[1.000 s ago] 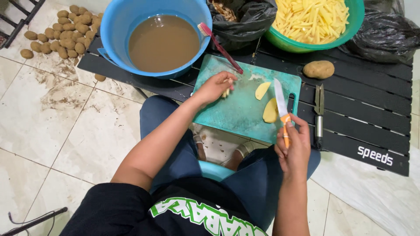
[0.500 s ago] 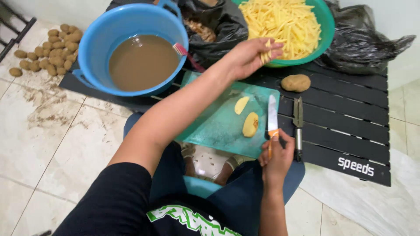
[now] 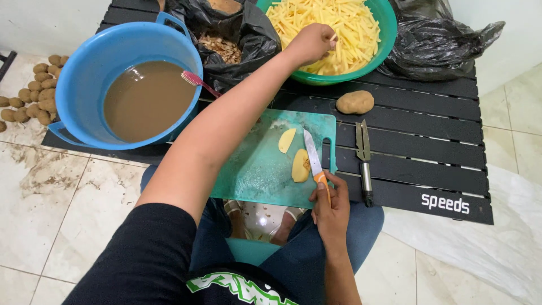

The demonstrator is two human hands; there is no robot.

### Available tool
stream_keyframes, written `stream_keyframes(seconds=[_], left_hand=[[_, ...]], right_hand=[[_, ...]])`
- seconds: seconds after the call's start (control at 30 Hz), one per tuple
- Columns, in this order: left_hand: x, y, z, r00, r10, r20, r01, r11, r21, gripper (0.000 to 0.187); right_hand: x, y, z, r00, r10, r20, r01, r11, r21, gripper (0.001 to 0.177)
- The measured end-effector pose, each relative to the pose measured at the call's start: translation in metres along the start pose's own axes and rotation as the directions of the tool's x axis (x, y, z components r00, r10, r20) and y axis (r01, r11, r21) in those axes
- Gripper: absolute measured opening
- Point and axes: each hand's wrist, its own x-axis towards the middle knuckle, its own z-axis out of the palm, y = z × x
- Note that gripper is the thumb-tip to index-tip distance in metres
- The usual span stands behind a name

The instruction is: Slicing potato wedges into smaller strips on a cutting board using a knife.

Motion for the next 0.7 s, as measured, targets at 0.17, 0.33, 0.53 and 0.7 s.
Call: stream_keyframes(seconds=[0.17,0.33,0.53,0.7], left_hand=[[0.009,-0.001,0.001,0.987,0.064,0.147,-0.075,0.994,0.073,0.045],[0.008,-0.005,0.010,0.934,0.246,0.260,-0.334,0.858,0.390,0.014],[0.027,-0.033,0.024,0.940,0.122,0.320,-0.329,0.576,0.748,0.019],[0.031,-0.046,0.024,0.982,0.025,0.187,-0.159,0.647,0.746,0.021]], right_hand=[[-0.004,-0.017,0.005,0.999,0.035,0.000,-0.035,0.998,-0.059,0.035],[-0.003,-0.007,0.003,0.999,0.040,-0.016,-0.041,0.998,-0.050,0.036],[-0.003,-0.011,0.003,0.998,0.061,-0.026,-0.062,0.997,-0.052,0.032],[-0.006,-0.015,0.010,0.993,0.009,-0.117,-0.010,1.000,-0.009,0.032]])
